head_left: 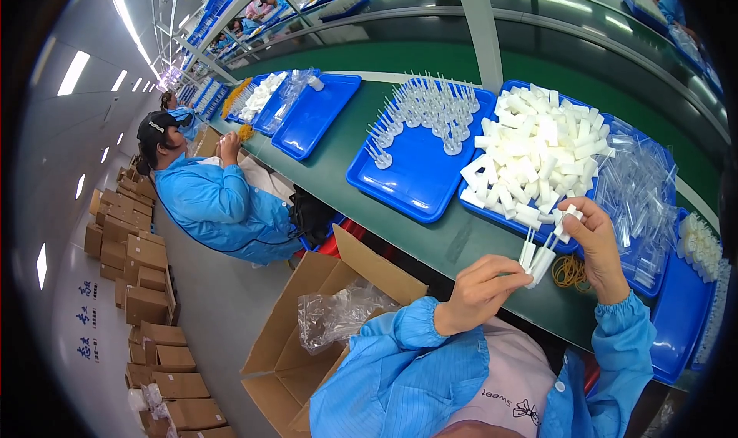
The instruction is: The person assembles filter components by mounting white foam pieces and plastic tubes onto pronged bases by hand, securing each bundle with a rubber band, and placing the finished bundles onto a tray.
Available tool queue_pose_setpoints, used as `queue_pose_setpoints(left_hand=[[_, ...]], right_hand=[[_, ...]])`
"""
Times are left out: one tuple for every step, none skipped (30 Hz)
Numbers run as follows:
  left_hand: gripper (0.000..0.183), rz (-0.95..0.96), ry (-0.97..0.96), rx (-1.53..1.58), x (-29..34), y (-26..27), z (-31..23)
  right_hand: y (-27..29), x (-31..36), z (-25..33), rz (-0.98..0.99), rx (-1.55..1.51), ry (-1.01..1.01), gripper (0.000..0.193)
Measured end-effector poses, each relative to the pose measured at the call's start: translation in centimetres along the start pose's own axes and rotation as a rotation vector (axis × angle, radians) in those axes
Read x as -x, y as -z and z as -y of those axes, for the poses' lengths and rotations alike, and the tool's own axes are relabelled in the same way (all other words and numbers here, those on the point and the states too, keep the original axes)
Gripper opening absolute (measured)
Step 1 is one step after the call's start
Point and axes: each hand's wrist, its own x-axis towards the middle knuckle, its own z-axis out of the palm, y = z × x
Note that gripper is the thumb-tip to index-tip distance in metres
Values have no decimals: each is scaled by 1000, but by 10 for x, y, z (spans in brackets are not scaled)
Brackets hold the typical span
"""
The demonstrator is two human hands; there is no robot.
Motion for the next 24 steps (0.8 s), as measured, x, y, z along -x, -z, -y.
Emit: queue_pose_setpoints(left_hand=[[30,-24,-1,4,0,0,0],[30,-20,2,6,0,-1,0],[30,-9,4,9,0,-1,-1],[30,3,5,14,0,-1,-1],[30,12,9,21,-1,-2,-3],[30,29,6,21,-3,-4,-3],[31,47,4,28,-4,-5,-2],[32,54,-6,6,-5,-5,0],[33,64,-12,-3,-5,-4,1],[35,74,-4,-20,-6,-3,-1],[34,87,14,-23,-6,-2,-2],[32,66,22,-20,-5,-3,-2],[37,84,-2,-58,-4,-2,-2],[37,84,11,-81,-4,-1,-2],[36,88,17,-105,-4,-1,-4],[35,87,26,-94,-4,-2,-4],[35,84,36,-87,-3,-4,-4],[35,99,32,-63,-3,-4,-5],[30,102,22,-78,-3,-5,-5],[25,104,12,-97,-3,-7,-5],[25,110,11,-88,-3,-7,-6],[25,113,12,-93,-3,-8,-7],[25,114,13,-99,-3,-9,-7],[25,118,14,-98,-2,-9,-8]], right_hand=[[2,0,-2,-3,-2,-2,26],[3,0,-4,-23,-10,8,26],[5,0,-6,-45,-21,16,26],[5,0,-7,-52,-25,11,26],[5,1,-7,-54,-25,14,26],[6,1,-7,-64,-28,16,25],[5,1,-7,-89,-31,5,25],[2,0,-5,-63,-15,18,26],[1,1,-4,-49,4,24,26],[-3,2,-2,-41,-20,19,26],[-5,1,-2,-42,-42,14,26],[-6,0,-2,-17,-40,20,26],[-5,-2,-2,5,-37,29,27],[-4,-5,-2,11,-26,23,28],[-4,-4,-3,15,-18,18,28],[-4,-5,-3,10,-38,7,29],[-2,-4,-4,9,-59,-3,30],[0,-6,-8,27,-83,7,31],[1,-5,-8,2,-82,5,31],[1,-4,-8,8,-88,-9,32],[1,-3,-8,24,-97,-22,32],[2,-3,-8,21,-104,-28,32],[3,-3,-8,15,-105,-28,32],[3,-2,-9,21,-122,-24,32]])
